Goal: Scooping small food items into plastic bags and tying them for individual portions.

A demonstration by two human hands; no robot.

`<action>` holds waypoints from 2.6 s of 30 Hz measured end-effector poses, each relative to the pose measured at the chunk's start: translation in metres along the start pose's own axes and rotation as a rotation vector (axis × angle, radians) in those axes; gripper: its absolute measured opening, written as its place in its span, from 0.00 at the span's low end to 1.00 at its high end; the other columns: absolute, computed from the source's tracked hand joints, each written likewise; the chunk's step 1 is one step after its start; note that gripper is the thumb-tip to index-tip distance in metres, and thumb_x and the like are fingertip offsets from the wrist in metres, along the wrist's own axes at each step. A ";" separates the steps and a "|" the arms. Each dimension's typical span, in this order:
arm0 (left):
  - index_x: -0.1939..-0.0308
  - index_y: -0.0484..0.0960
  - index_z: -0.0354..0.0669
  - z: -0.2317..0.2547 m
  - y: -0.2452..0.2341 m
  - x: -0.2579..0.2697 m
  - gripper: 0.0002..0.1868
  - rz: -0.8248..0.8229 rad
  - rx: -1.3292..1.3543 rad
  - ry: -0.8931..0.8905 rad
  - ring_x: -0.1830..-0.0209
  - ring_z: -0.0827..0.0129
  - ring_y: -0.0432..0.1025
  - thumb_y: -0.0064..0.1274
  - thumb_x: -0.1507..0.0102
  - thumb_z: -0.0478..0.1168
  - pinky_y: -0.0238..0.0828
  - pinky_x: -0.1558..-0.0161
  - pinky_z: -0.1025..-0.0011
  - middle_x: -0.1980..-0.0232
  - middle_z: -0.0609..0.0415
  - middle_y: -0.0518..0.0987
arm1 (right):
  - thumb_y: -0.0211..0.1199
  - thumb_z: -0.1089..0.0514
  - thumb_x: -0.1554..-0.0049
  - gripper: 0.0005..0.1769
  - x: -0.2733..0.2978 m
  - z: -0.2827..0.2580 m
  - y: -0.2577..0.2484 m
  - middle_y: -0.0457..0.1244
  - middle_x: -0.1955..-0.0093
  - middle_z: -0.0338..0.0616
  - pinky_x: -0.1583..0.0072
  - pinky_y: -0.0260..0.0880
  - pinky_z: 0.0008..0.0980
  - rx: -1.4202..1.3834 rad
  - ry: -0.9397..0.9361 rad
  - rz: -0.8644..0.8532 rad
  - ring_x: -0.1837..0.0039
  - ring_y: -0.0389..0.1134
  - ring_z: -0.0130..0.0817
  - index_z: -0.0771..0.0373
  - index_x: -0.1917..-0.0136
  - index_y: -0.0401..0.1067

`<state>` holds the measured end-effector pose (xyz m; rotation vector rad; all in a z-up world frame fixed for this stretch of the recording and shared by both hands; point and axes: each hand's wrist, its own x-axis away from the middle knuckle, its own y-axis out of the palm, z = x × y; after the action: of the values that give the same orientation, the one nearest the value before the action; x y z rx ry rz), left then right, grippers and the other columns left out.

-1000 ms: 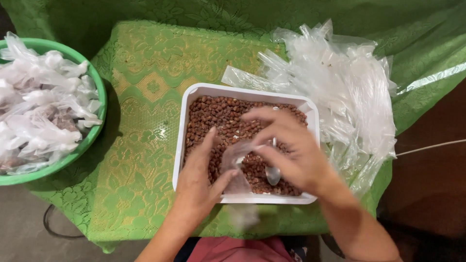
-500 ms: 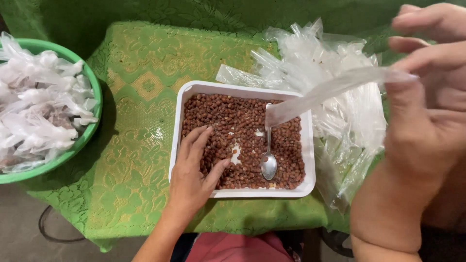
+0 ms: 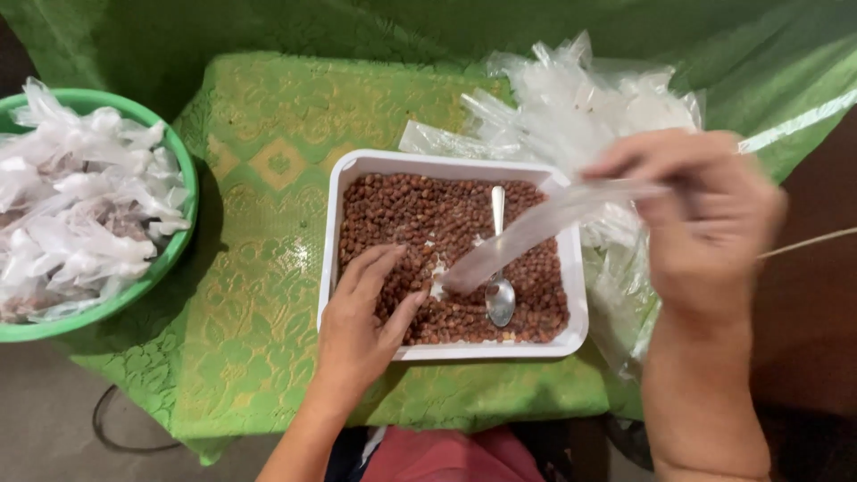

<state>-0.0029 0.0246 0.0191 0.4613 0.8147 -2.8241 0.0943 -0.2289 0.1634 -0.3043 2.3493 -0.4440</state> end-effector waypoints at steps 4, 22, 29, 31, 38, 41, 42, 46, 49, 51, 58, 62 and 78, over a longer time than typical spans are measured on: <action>0.38 0.77 0.42 0.001 0.000 -0.001 0.25 -0.050 -0.029 -0.027 0.40 0.59 0.75 0.56 0.35 0.49 0.76 0.48 0.61 0.40 0.51 0.80 | 0.51 0.61 0.34 0.08 0.011 0.002 0.000 0.70 0.47 0.47 0.40 0.78 0.31 0.127 0.054 -0.392 0.45 0.74 0.35 0.63 0.48 0.71; 0.33 0.75 0.50 0.023 -0.001 -0.010 0.42 -0.254 -0.050 -0.156 0.38 0.61 0.74 0.53 0.43 0.70 0.73 0.41 0.54 0.37 0.52 0.80 | 0.55 0.58 0.35 0.05 0.026 -0.027 0.025 0.62 0.36 0.61 0.36 0.74 0.34 -0.148 0.161 0.003 0.46 0.71 0.38 0.62 0.52 0.66; 0.40 0.75 0.46 0.050 0.045 -0.028 0.21 -0.325 0.323 -0.184 0.59 0.65 0.72 0.47 0.37 0.42 0.68 0.57 0.66 0.52 0.54 0.77 | 0.58 0.60 0.36 0.05 0.023 -0.017 0.037 0.61 0.36 0.58 0.48 0.78 0.30 -0.615 0.231 0.082 0.44 0.70 0.37 0.63 0.52 0.69; 0.51 0.81 0.46 0.045 0.049 -0.025 0.15 -0.353 0.390 -0.219 0.81 0.73 0.69 0.37 0.33 0.33 0.68 0.73 0.71 0.73 0.62 0.77 | 0.59 0.60 0.35 0.04 0.028 -0.003 0.035 0.61 0.33 0.56 0.45 0.80 0.33 -0.663 0.206 0.176 0.41 0.70 0.38 0.62 0.51 0.70; 0.70 0.79 0.43 0.038 0.045 -0.022 0.08 -0.419 0.292 -0.212 0.66 0.63 0.73 0.42 0.42 0.34 0.65 0.63 0.65 0.66 0.52 0.82 | 0.61 0.52 0.44 0.18 0.073 0.038 0.083 0.59 0.26 0.46 0.24 0.60 0.46 -0.257 0.442 -0.383 0.22 0.57 0.41 0.57 0.41 0.72; 0.69 0.78 0.42 0.054 0.037 -0.020 0.07 -0.553 0.126 -0.250 0.66 0.56 0.78 0.45 0.43 0.39 0.69 0.63 0.61 0.65 0.48 0.85 | 0.54 0.51 0.36 0.19 0.073 0.037 0.093 0.63 0.30 0.48 0.27 0.62 0.44 -0.394 0.419 -0.388 0.28 0.63 0.39 0.61 0.36 0.71; 0.70 0.75 0.45 0.064 0.032 -0.023 0.14 -0.650 0.010 -0.408 0.73 0.56 0.75 0.50 0.32 0.48 0.68 0.68 0.60 0.71 0.50 0.82 | 0.51 0.48 0.35 0.19 0.066 0.035 0.094 0.67 0.34 0.44 0.32 0.74 0.39 -0.472 0.550 -0.330 0.35 0.70 0.35 0.61 0.41 0.74; 0.65 0.77 0.50 0.044 0.037 -0.016 0.15 -0.600 -0.070 -0.266 0.72 0.48 0.75 0.44 0.30 0.52 0.66 0.65 0.55 0.73 0.49 0.82 | 0.47 0.50 0.31 0.18 0.041 0.046 0.052 0.67 0.34 0.43 0.22 0.55 0.58 -0.555 0.349 -0.133 0.28 0.65 0.44 0.54 0.51 0.78; 0.60 0.81 0.49 0.036 0.037 -0.027 0.12 -0.650 -0.159 -0.350 0.77 0.71 0.73 0.40 0.29 0.39 0.80 0.71 0.71 0.75 0.62 0.77 | 0.42 0.45 0.30 0.26 0.052 0.056 0.039 0.67 0.35 0.49 0.26 0.61 0.50 -0.272 0.269 -0.131 0.28 0.66 0.47 0.59 0.51 0.77; 0.63 0.81 0.46 0.015 0.039 -0.034 0.06 -0.382 -0.191 -0.051 0.57 0.43 0.76 0.48 0.39 0.39 0.74 0.56 0.52 0.65 0.45 0.80 | 0.47 0.42 0.32 0.27 0.078 0.072 0.038 0.66 0.65 0.43 0.47 0.69 0.33 0.049 0.414 0.079 0.57 0.67 0.34 0.57 0.54 0.82; 0.63 0.83 0.39 0.085 0.012 -0.069 0.06 -0.065 0.177 0.085 0.57 0.43 0.75 0.55 0.36 0.37 0.74 0.54 0.56 0.63 0.45 0.77 | 0.65 0.67 0.47 0.02 0.139 0.043 0.087 0.59 0.75 0.45 0.66 0.67 0.34 -0.978 0.786 0.139 0.70 0.60 0.35 0.68 0.62 0.74; 0.59 0.85 0.37 0.092 0.006 -0.058 0.08 -0.288 0.738 -0.094 0.67 0.69 0.75 0.62 0.39 0.37 0.74 0.62 0.71 0.69 0.50 0.82 | 0.63 0.60 0.41 0.07 0.099 0.058 0.097 0.63 0.67 0.38 0.65 0.64 0.24 -1.457 0.984 -0.139 0.65 0.62 0.30 0.55 0.61 0.69; 0.61 0.84 0.33 0.071 0.009 -0.087 0.03 -0.179 0.706 -0.079 0.70 0.66 0.78 0.59 0.39 0.29 0.79 0.72 0.70 0.69 0.42 0.84 | 0.70 0.68 0.49 0.07 0.021 0.046 0.062 0.66 0.65 0.54 0.60 0.69 0.26 -0.493 0.283 0.087 0.64 0.65 0.31 0.75 0.57 0.77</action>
<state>0.0639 -0.0152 0.1009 0.3642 -0.1989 -3.2107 0.1049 -0.1902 0.0945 -0.3838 2.7188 0.1551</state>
